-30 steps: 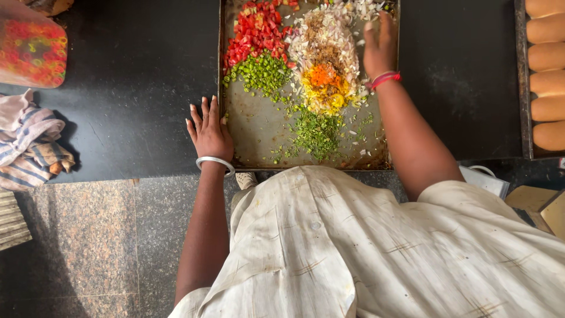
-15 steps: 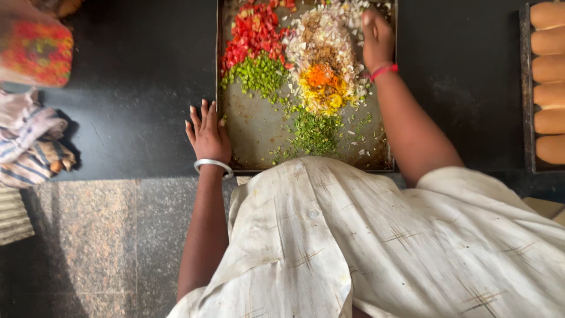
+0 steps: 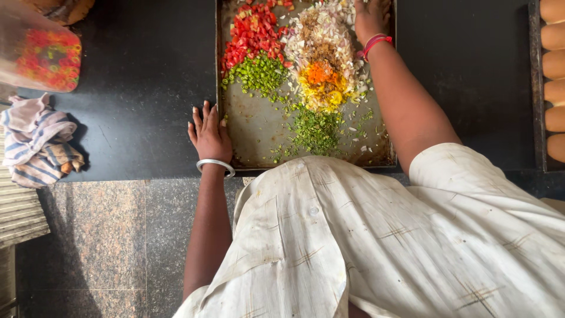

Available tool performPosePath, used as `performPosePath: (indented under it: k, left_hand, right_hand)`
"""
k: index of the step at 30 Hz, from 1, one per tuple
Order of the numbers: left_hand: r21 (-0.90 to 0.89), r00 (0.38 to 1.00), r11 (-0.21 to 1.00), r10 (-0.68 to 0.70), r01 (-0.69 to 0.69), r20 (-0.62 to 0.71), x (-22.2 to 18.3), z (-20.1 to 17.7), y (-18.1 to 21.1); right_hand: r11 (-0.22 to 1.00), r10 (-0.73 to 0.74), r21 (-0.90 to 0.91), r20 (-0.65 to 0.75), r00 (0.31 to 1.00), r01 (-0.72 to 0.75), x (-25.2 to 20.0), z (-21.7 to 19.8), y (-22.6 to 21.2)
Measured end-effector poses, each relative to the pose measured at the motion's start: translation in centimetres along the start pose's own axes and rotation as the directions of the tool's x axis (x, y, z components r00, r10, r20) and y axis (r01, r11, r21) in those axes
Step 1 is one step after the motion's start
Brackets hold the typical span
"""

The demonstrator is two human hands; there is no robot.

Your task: The person mixes chopped vegetables and seasoning by hand on a large metal tray.

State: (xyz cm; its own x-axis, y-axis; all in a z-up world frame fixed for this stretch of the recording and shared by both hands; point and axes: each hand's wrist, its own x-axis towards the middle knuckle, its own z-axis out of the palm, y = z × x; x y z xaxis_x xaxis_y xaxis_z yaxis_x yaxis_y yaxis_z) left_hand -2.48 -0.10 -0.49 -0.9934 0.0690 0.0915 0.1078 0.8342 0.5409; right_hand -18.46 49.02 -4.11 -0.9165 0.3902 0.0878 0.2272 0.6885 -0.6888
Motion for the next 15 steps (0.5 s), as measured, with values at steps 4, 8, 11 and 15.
performPosePath:
  k: [4,8,11,15]
  left_hand:
    - [-0.004,1.000,1.000,0.000,0.000,-0.008,0.2,0.0,-0.1]
    - [-0.013,1.000,1.000,-0.010,0.010,0.008,-0.1,0.0,0.2]
    - [0.011,1.000,1.000,-0.004,0.004,0.002,0.1,-0.4,0.3]
    - [0.007,1.000,1.000,0.008,-0.008,0.002,0.0,-0.7,0.7]
  right_hand:
    - [0.993,0.090,-0.075,-0.076,0.993,-0.095,0.6,0.4,-0.5]
    - [0.928,-0.182,0.351,0.135,0.974,0.125,-0.6,-1.2,2.6]
    - [0.666,-0.270,0.745,0.195,0.943,0.037,0.6,-2.5,3.5]
    - [0.652,-0.293,0.754,0.146,0.945,0.085,1.2,-2.5,3.5]
